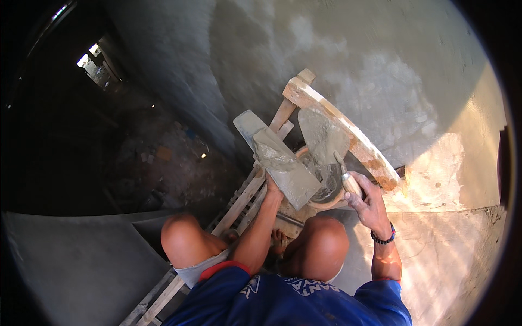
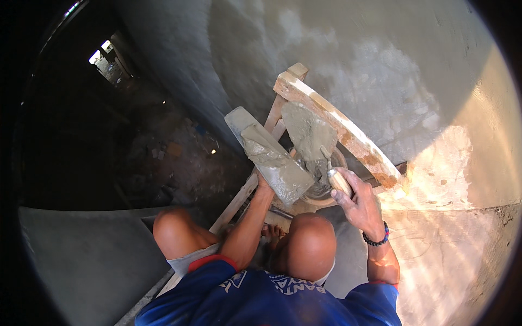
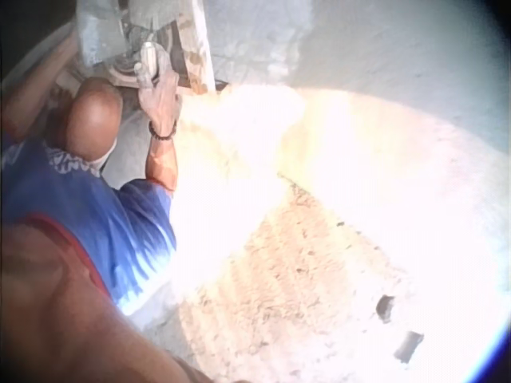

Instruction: The person applies wet plaster to a wall using a trowel and a wooden board, smoothing it across the surface and refilling from a bucket.

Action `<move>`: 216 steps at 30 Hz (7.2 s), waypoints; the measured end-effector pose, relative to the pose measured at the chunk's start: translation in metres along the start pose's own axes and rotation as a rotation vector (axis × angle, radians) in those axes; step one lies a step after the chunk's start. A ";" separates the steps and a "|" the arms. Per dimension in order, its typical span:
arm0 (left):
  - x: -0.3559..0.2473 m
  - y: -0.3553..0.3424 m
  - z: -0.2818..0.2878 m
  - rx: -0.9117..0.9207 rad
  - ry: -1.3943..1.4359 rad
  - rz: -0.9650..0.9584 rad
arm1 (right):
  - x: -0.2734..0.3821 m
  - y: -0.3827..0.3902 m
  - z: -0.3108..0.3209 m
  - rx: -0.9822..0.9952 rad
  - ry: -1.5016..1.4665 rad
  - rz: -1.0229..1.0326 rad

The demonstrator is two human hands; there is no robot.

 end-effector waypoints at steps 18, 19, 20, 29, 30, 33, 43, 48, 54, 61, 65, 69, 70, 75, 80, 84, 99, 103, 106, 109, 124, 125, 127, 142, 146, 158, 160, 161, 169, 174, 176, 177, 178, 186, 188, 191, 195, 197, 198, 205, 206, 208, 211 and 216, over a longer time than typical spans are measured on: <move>-0.099 -0.043 -0.172 -0.036 -0.099 -0.058 | -0.236 0.012 -0.070 0.372 0.625 -0.242; -0.111 -0.051 -0.181 -0.015 -0.065 -0.059 | -0.218 -0.002 -0.076 0.519 0.737 -0.186; -0.125 -0.060 -0.191 0.008 -0.031 -0.058 | -0.193 -0.008 -0.073 0.363 0.639 -0.103; -0.203 -0.117 -0.348 0.165 -0.076 -0.131 | -0.103 0.036 0.002 0.356 0.445 -0.232; -0.202 -0.120 -0.370 0.121 -0.067 -0.110 | -0.110 0.055 0.016 0.361 0.469 -0.217; -0.219 -0.136 -0.410 0.098 -0.073 -0.132 | -0.094 0.097 0.048 0.399 0.405 -0.265; -0.235 -0.158 -0.464 -0.331 -0.264 -0.036 | -0.057 0.198 0.118 0.491 0.379 -0.367; -0.259 -0.127 -0.536 -0.543 -0.347 -0.120 | -0.021 0.226 0.133 0.462 0.293 -0.381; -0.275 -0.082 -0.641 -0.678 -0.484 -0.170 | 0.021 0.242 0.160 0.416 0.291 -0.328; -0.299 -0.050 -0.752 -0.578 -0.604 -0.239 | 0.062 0.218 0.203 0.395 0.310 -0.319; -0.314 -0.041 -0.803 -0.508 -0.614 -0.328 | 0.071 0.208 0.218 0.384 0.334 -0.303; -0.324 -0.023 -0.857 -0.442 -0.611 -0.355 | 0.074 0.208 0.227 0.365 0.386 -0.294; -0.327 -0.020 -0.871 -0.418 -0.653 -0.369 | 0.072 0.208 0.229 0.359 0.405 -0.295; -0.357 -0.009 -0.927 -0.360 -0.718 -0.459 | 0.071 0.209 0.220 0.318 0.403 -0.254; -0.387 0.012 -0.974 -0.280 -0.688 -0.489 | 0.069 0.209 0.221 0.242 0.253 -0.300; -0.363 0.019 -1.033 -0.143 -0.645 -0.444 | -0.028 0.268 0.225 0.260 -0.351 -0.691; -0.340 0.106 -1.159 0.146 -0.980 -0.659 | -0.030 0.282 0.236 0.094 -0.866 -0.746; -0.292 0.144 -1.145 0.090 -1.247 -0.999 | 0.036 0.239 0.265 0.208 -0.626 -0.987; -0.242 0.174 -1.126 0.259 -1.222 -0.700 | 0.052 0.223 0.284 0.170 -1.037 -1.010; -0.184 0.182 -1.070 0.346 -1.315 -0.461 | 0.070 0.186 0.277 0.129 -0.832 -0.784; -0.215 -0.029 -0.545 -0.630 -0.034 -0.092 | 0.131 0.241 0.250 0.332 -1.030 -0.705; -0.218 -0.052 -0.533 -0.622 -0.020 -0.082 | 0.124 0.258 0.252 0.391 -1.463 -0.335; -0.219 -0.087 -0.515 -0.550 -0.071 -0.051 | 0.091 0.294 0.245 0.318 -1.329 -0.515; -0.272 -0.074 -0.682 -0.461 -0.557 -0.288 | 0.076 0.289 0.225 0.243 -0.683 -0.909; -0.316 -0.046 -0.792 -0.352 -0.817 -0.630 | 0.026 0.299 0.210 0.235 -0.636 -0.920; -0.368 0.071 -1.059 -0.120 -1.200 -0.999 | -0.022 0.298 0.204 0.045 -1.126 -0.649; -0.359 0.093 -1.080 0.004 -1.345 -0.991 | -0.011 0.284 0.203 0.111 -1.161 -0.421; -0.349 0.105 -1.084 0.023 -1.399 -1.014 | -0.001 0.273 0.201 0.171 -1.183 -0.198; -0.263 0.130 -1.051 0.260 -1.506 -0.960 | -0.077 0.273 0.205 0.230 -0.591 -0.320; -0.218 0.135 -0.994 0.562 -1.446 -1.060 | -0.076 0.237 0.157 0.261 -0.845 -0.772; -0.207 0.150 -0.995 0.733 -1.388 -1.171 | -0.063 0.254 0.172 0.210 -1.023 -0.430; -0.213 0.155 -0.987 0.840 -1.424 -1.300 | -0.048 0.244 0.166 0.259 -1.215 -0.061; -0.245 0.155 -0.990 0.832 -1.460 -1.414 | -0.066 0.239 0.167 0.277 -1.172 -0.544; -0.396 0.111 -1.138 0.776 -1.437 -2.374 | -0.075 0.251 0.188 0.145 -1.075 -0.548; -0.418 0.104 -1.168 0.797 -1.386 -2.480 | -0.080 0.234 0.179 0.160 -1.246 -0.639; -0.427 0.095 -1.194 0.899 -1.356 -2.367 | -0.083 0.238 0.188 0.098 -1.422 -0.724; -0.412 0.088 -1.164 0.921 -1.412 -2.365 | -0.071 0.243 0.193 0.080 -1.098 -0.699; -0.387 0.073 -1.125 0.921 -1.658 -2.270 | -0.052 0.244 0.196 0.069 -1.023 -0.694; -0.387 0.068 -1.095 0.970 -1.700 -2.267 | -0.044 0.229 0.192 0.101 -0.988 -0.680; -0.352 0.072 -0.968 1.175 -1.839 -1.954 | 0.009 0.210 0.201 0.125 -0.813 -0.607; -0.367 0.077 -0.993 1.091 -1.754 -2.032 | 0.014 0.209 0.204 0.118 -0.794 -0.593; -0.398 0.093 -1.056 0.940 -1.632 -2.162 | 0.023 0.212 0.211 0.116 -0.757 -0.569; -0.443 0.111 -1.145 0.887 -1.464 -2.307 | 0.037 0.215 0.223 0.123 -0.691 -0.520; -0.453 0.085 -1.207 0.899 -1.726 -2.181 | 0.068 0.232 0.250 0.163 -0.444 -0.478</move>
Point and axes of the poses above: each hand's wrist, its own y-axis away from the middle knuckle, its own z-axis out of the back of the hand, x = y × z, the point moved 3 cm from there along -y, towards the middle knuckle, and after that the axes turned 4 degrees about x, right-handed, at the moved point
